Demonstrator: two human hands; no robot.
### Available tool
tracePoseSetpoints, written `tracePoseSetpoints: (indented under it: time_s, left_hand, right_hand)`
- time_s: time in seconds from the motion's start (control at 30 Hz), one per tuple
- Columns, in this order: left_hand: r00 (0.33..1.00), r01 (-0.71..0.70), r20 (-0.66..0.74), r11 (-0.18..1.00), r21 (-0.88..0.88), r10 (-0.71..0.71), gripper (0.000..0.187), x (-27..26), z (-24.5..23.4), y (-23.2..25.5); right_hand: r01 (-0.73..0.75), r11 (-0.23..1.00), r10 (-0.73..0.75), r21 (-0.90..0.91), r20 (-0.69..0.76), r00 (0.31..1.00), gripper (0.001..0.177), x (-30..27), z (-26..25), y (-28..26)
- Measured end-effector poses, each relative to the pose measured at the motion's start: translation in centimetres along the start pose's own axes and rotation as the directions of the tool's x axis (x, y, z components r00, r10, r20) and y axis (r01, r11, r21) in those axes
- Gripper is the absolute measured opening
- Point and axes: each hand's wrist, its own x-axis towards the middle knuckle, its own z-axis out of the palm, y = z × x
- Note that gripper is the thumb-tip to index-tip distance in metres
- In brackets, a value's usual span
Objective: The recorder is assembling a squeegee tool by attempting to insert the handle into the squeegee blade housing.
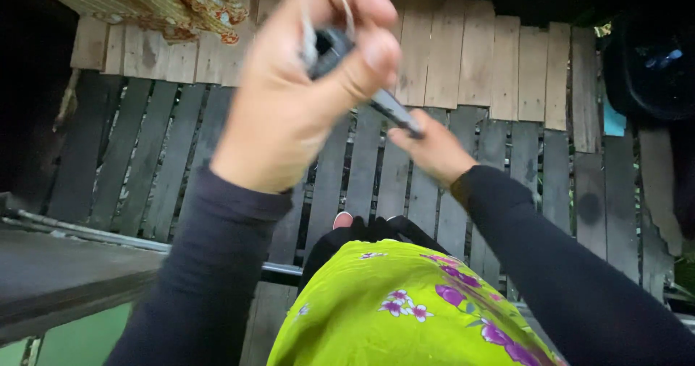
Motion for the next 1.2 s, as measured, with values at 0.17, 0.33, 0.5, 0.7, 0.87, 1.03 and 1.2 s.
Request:
tracePoseSetpoints:
  time_s: [0.17, 0.33, 0.5, 0.7, 0.87, 1.03, 1.2]
  left_hand:
    - [0.999, 0.040, -0.023, 0.986, -0.164, -0.044, 0.024, 1.1, -0.3, 2.8]
    - [0.999, -0.033, 0.004, 0.976, -0.213, 0.035, 0.020, 0.9, -0.3, 2.9]
    - [0.991, -0.098, 0.056, 0.949, -0.301, 0.120, 0.016, 1.4, 0.9, 2.4]
    - [0.989, 0.049, 0.150, 0.966, -0.252, -0.011, 0.019, -0.5, 7.1, -3.7]
    - [0.971, 0.157, 0.215, 0.959, -0.234, -0.107, 0.020, -1.4, 9.2, -4.1]
    - [0.952, 0.189, 0.289, 0.940, -0.285, -0.103, 0.023, -0.7, 8.0, -2.3]
    - [0.938, 0.207, 0.333, 0.929, -0.308, -0.098, 0.020, 0.4, 6.7, 0.5]
  right_hand:
    - [0.115, 0.992, -0.114, 0.043, -0.031, 0.993, 0.031, -2.3, 0.2, -5.9]
    - [0.134, 0.960, -0.158, -0.248, -0.082, 0.984, 0.041, -3.4, -1.3, -7.4]
    - [0.029, 0.951, -0.106, -0.308, -0.236, 0.966, 0.035, -3.6, -4.8, -4.5]
    - [0.248, 0.946, -0.271, -0.208, -0.091, 0.958, 0.043, -1.7, -6.9, 6.4]
    - [0.240, 0.970, -0.237, 0.028, -0.074, 0.969, 0.043, -1.5, -6.8, 6.2]
    - [0.205, 0.925, -0.202, 0.320, -0.045, 0.978, 0.042, -1.2, -6.7, 5.6]
    - [0.145, 0.792, -0.159, 0.592, -0.029, 0.987, 0.042, -1.3, -6.3, 5.6]
